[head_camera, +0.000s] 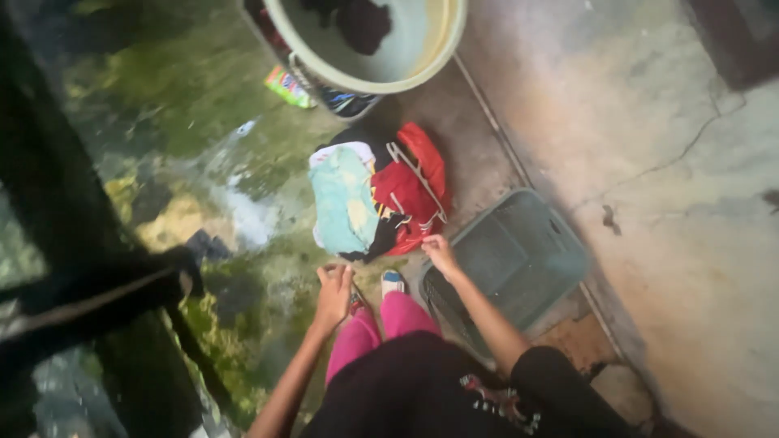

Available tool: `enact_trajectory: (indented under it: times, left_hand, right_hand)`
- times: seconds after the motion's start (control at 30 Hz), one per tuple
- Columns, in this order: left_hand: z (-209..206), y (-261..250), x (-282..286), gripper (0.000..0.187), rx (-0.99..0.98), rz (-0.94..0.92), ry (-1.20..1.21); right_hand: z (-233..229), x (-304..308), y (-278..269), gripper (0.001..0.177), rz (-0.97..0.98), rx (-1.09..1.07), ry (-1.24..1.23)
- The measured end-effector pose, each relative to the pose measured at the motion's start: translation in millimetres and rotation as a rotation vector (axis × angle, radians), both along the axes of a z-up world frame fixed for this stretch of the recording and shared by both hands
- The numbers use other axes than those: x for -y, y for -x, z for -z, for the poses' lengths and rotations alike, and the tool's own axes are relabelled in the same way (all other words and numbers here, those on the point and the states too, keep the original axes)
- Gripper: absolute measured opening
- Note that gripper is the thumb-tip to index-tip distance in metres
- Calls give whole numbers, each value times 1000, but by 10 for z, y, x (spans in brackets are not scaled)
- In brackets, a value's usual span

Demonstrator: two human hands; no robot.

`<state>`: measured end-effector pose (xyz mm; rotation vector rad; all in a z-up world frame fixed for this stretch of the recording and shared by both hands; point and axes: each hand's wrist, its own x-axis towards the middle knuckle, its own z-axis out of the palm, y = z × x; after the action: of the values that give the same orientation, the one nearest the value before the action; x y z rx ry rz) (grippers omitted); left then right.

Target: Hanging various items of clothing on a clothesline using plastic hangers.

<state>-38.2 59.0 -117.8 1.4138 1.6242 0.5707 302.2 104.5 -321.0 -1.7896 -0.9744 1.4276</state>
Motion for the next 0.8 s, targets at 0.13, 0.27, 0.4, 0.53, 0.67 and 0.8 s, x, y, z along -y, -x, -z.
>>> enact_trajectory:
  times: [0.13,0.27,0.4,0.53,0.67,0.8]
  left_hand:
    - [1104,93,-400,43,-93,108,50]
    - [2324,-82,-841,41,-362,488,-373]
    - [3058,-643,-1372,39,-103,100,109]
    - [3555,-1271,-1820,40,-230,-28,428]
    - [4108,-1548,-2121,67,-240,-18,151]
    - [4252,-1612,-2578,87,-178,69,-87]
  right_hand:
    - [613,-77,-124,22,24,96,17]
    - [1552,-338,-328,21,35,150,-42]
    - [3035,-608,-678,18,46,459,-196]
    - [3324,-1071,-925,21,-29,504,-183]
    - [3602,-1414,-897,37,-45,807,-78]
    - [4067,-1570,-957,51,-203,907,-63]
